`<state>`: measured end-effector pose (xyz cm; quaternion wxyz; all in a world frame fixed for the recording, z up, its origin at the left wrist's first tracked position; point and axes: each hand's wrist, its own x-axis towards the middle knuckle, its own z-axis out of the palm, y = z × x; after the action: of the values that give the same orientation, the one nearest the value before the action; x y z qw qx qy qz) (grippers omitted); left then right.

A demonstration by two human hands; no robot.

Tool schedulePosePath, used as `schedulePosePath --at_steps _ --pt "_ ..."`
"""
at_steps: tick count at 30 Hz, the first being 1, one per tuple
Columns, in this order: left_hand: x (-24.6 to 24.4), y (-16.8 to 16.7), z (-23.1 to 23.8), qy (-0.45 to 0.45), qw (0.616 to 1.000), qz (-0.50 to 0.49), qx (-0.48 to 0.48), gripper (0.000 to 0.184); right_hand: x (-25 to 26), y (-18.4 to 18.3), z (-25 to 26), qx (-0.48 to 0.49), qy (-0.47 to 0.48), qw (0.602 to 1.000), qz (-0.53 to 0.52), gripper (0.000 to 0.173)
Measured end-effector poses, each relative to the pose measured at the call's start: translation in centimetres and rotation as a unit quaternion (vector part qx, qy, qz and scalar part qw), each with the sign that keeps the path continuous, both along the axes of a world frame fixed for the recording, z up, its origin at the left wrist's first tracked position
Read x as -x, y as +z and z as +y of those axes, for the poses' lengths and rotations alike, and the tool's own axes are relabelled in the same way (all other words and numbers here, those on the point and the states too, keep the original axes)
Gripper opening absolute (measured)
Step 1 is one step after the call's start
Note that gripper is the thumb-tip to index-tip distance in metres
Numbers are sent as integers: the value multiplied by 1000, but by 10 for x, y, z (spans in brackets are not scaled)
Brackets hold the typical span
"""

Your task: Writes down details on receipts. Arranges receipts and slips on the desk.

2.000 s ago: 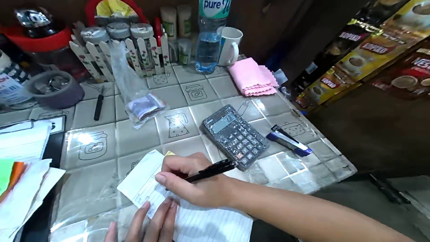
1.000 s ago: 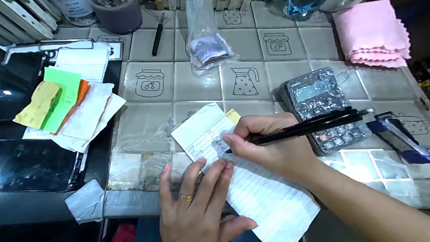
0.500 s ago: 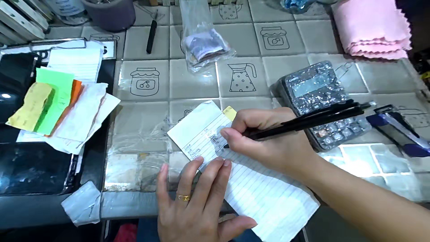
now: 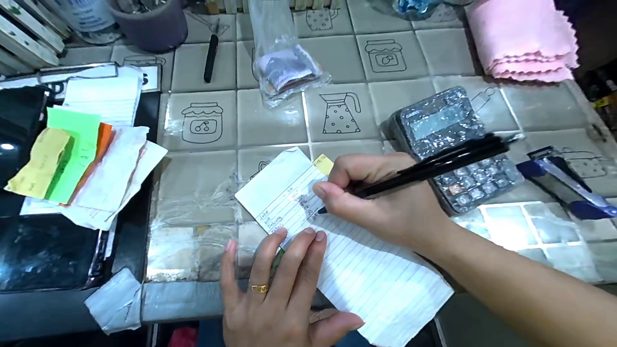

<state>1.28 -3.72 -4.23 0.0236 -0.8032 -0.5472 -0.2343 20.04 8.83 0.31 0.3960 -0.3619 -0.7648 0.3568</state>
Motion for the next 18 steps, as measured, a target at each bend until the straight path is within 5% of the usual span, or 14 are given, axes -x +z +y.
schedulePosePath --at_steps 18 --pt "2 4 2 -13 1000 19 16 85 -2 -3 2 3 27 1000 4 24"
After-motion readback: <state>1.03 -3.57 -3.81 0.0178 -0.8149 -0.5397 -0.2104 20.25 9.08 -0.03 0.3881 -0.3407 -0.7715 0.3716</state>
